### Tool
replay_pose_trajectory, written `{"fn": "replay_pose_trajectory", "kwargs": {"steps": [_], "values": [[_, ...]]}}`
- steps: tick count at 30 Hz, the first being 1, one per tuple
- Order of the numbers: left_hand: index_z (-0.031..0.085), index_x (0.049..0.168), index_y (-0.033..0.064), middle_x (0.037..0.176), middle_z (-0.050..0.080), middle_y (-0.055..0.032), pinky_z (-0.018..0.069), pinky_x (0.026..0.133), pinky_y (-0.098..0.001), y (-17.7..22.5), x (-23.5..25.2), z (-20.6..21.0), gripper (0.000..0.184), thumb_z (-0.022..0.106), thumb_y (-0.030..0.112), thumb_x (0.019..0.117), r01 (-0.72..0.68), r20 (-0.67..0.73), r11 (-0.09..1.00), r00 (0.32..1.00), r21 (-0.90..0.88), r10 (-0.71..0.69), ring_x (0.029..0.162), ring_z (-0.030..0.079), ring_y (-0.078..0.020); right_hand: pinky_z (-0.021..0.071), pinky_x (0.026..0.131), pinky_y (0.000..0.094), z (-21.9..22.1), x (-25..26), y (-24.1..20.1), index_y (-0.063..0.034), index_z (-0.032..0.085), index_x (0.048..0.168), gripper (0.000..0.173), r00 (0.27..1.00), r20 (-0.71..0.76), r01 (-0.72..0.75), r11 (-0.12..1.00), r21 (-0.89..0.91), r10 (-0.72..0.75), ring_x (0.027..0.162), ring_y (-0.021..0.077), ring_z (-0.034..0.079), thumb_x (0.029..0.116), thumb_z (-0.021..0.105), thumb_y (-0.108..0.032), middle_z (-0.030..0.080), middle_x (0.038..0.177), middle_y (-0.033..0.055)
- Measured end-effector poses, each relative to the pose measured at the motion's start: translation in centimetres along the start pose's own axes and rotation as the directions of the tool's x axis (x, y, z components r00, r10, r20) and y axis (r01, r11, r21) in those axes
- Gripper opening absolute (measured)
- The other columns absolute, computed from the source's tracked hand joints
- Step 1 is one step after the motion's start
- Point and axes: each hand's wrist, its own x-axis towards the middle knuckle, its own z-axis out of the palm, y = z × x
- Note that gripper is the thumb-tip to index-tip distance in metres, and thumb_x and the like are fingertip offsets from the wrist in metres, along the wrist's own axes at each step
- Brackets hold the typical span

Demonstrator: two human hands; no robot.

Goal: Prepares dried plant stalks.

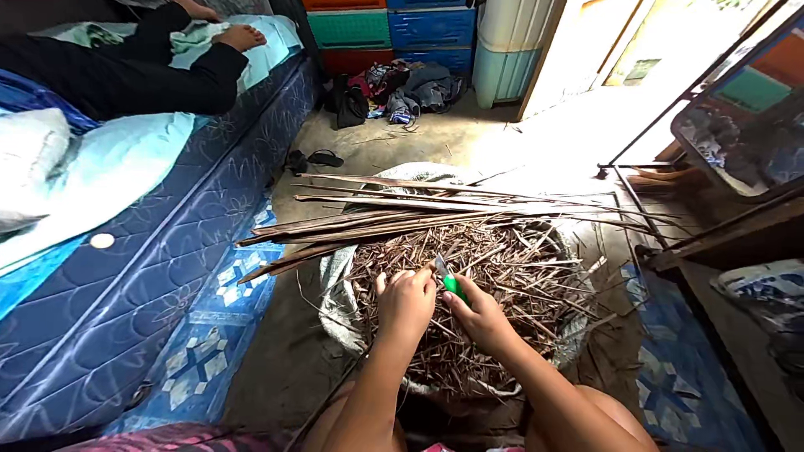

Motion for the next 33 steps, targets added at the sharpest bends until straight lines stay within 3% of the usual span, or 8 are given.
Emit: {"fn": "replay_pose_trajectory", "kwargs": {"steps": [5,7,11,15,18,23,27,33], "values": [[0.074,0.112,-0.0005,0.106,0.069,-0.0196,0.0539,0.086,-0.0525,-1.0,-0.2,-0.5,0.031,0.049,0.015,0.1045,-0.098,-0.001,0.991,0.995,-0.087,0.099,0.098,0.069,-0.0343,0.0521,0.054,0.0308,-0.3,-0.3,-0.5,-0.0085,0.05,0.146,0.047,0.998,0.062,-0.014,0.997,0.074,0.01,0.056,0.0119,0.058,0.1088,0.047,-0.036,0.061,0.079,0.004],[0.072,0.104,-0.0028,0.108,0.068,-0.0201,0.0537,0.084,-0.0528,-0.8,-0.3,-0.7,0.028,0.05,0.014,0.1033,-0.06,0.051,0.992,0.997,-0.108,0.066,0.099,0.068,-0.035,0.0503,0.052,0.0289,-0.1,-0.5,-0.6,-0.0082,0.051,0.145,0.046,0.994,0.113,-0.029,0.993,0.113,0.016,0.055,0.0105,0.056,0.1087,0.046,-0.037,0.06,0.077,0.0026],[0.076,0.097,0.0023,0.099,0.07,-0.0152,0.057,0.079,-0.048,-1.0,-0.4,1.0,0.023,0.058,0.015,0.1,-0.068,-0.114,0.987,0.992,-0.148,0.052,0.09,0.07,-0.0298,0.0503,0.05,0.0266,0.4,-0.9,-0.7,-0.009,0.052,0.142,0.045,0.989,0.144,-0.061,0.985,0.159,0.037,0.054,0.0089,0.056,0.1083,0.046,-0.038,0.058,0.074,0.0002],[0.077,0.122,0.0137,0.097,0.069,-0.0144,0.0573,0.073,-0.0449,-1.3,-0.2,1.5,0.028,0.059,0.015,0.1006,-0.06,-0.202,0.988,0.979,-0.142,0.03,0.082,0.069,-0.0279,0.0496,0.047,0.0254,0.8,-1.0,-0.9,-0.0086,0.051,0.138,0.039,0.971,0.218,-0.156,0.951,0.267,0.098,0.05,0.0091,0.055,0.1089,0.046,-0.035,0.056,0.072,-0.0003],[0.075,0.126,0.0164,0.095,0.069,-0.0136,0.0567,0.07,-0.0438,-1.1,-0.2,1.5,0.031,0.06,0.013,0.1001,-0.049,-0.231,0.989,0.973,-0.138,0.016,0.079,0.068,-0.0274,0.0477,0.044,0.0238,1.2,-1.3,-1.1,-0.0086,0.052,0.132,0.034,0.968,0.235,-0.174,0.914,0.367,0.09,0.046,0.0079,0.052,0.109,0.044,-0.032,0.054,0.067,-0.0021],[0.079,0.115,0.0111,0.094,0.069,-0.0134,0.0572,0.071,-0.0438,-1.0,-0.4,2.1,0.026,0.06,0.01,0.0971,-0.084,-0.258,0.989,0.965,-0.124,0.05,0.082,0.069,-0.0274,0.0491,0.044,0.0234,1.6,-1.4,-1.0,-0.0082,0.054,0.128,0.031,0.984,0.164,-0.132,0.919,0.371,0.075,0.047,0.0077,0.053,0.109,0.047,-0.031,0.054,0.067,-0.002],[0.077,0.091,0.0016,0.091,0.068,-0.015,0.0567,0.071,-0.0456,-1.0,-0.4,2.1,0.021,0.059,0.01,0.0969,-0.107,-0.248,0.985,0.966,-0.133,0.071,0.082,0.069,-0.0284,0.0486,0.045,0.0227,1.4,-1.3,-0.7,-0.0091,0.057,0.121,0.028,0.992,0.102,-0.106,0.942,0.319,0.078,0.049,0.0065,0.054,0.1077,0.051,-0.033,0.056,0.07,-0.0019],[0.079,0.108,0.0061,0.089,0.067,-0.0137,0.0545,0.067,-0.0429,-1.2,-0.3,1.6,0.025,0.056,0.01,0.0982,-0.07,-0.245,0.989,0.969,-0.132,0.036,0.076,0.067,-0.0257,0.0492,0.046,0.023,1.2,-1.0,-1.0,-0.0077,0.056,0.115,0.025,0.989,0.093,-0.138,0.949,0.284,0.116,0.049,0.0073,0.053,0.1084,0.052,-0.032,0.054,0.069,-0.0009]]}}
